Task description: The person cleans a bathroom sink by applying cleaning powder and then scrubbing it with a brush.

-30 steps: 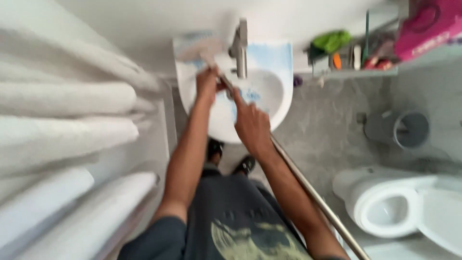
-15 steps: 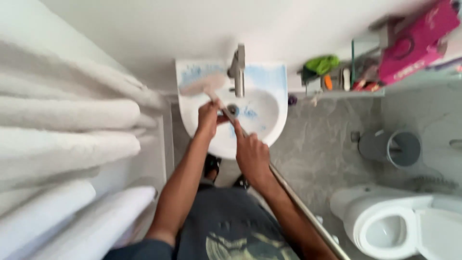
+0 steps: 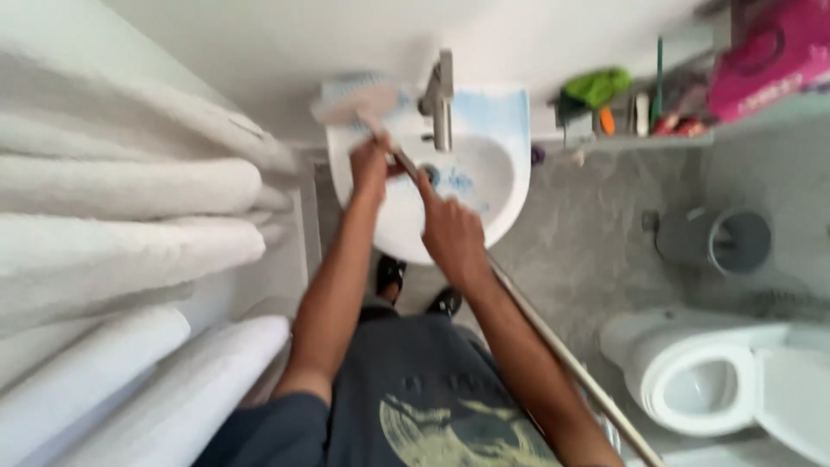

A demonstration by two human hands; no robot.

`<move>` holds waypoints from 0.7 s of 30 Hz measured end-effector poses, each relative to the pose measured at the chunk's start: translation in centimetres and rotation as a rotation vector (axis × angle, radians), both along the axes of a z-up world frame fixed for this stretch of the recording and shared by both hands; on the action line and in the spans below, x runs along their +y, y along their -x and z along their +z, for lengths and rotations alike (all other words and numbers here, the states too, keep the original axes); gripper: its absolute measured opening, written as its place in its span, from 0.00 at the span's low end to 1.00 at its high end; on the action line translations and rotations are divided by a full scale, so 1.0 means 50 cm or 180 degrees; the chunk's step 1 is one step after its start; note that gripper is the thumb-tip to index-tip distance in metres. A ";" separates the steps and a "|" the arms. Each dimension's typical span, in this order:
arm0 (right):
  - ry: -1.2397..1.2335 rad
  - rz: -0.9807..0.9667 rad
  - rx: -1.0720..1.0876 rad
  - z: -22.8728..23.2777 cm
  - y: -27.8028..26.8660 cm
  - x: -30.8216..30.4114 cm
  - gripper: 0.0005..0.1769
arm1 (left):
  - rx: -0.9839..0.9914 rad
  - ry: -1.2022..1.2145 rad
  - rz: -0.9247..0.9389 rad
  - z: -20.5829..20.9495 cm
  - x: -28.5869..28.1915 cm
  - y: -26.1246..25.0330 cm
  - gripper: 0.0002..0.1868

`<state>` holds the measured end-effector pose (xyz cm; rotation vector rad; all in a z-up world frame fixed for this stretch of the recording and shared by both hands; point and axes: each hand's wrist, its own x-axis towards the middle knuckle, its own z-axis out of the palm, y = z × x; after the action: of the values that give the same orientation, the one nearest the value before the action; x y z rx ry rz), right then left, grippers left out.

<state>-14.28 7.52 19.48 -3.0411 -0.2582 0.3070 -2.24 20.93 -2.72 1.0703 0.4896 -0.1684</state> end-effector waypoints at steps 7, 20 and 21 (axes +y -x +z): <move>-0.0119 0.0097 0.0327 0.012 0.016 -0.009 0.47 | 0.0409 -0.0029 -0.0134 0.119 0.023 0.072 0.14; -0.0143 0.0174 0.0426 -0.017 0.006 0.003 0.49 | 0.0334 -0.0120 0.0161 0.105 0.043 0.056 0.14; -0.0127 0.0193 0.0443 -0.027 0.010 0.002 0.49 | 0.0278 0.0025 0.0115 0.100 0.047 0.062 0.15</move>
<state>-14.77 7.60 18.14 -2.9597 -0.3429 0.5087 -5.33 23.27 2.29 1.0489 0.5861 -0.1858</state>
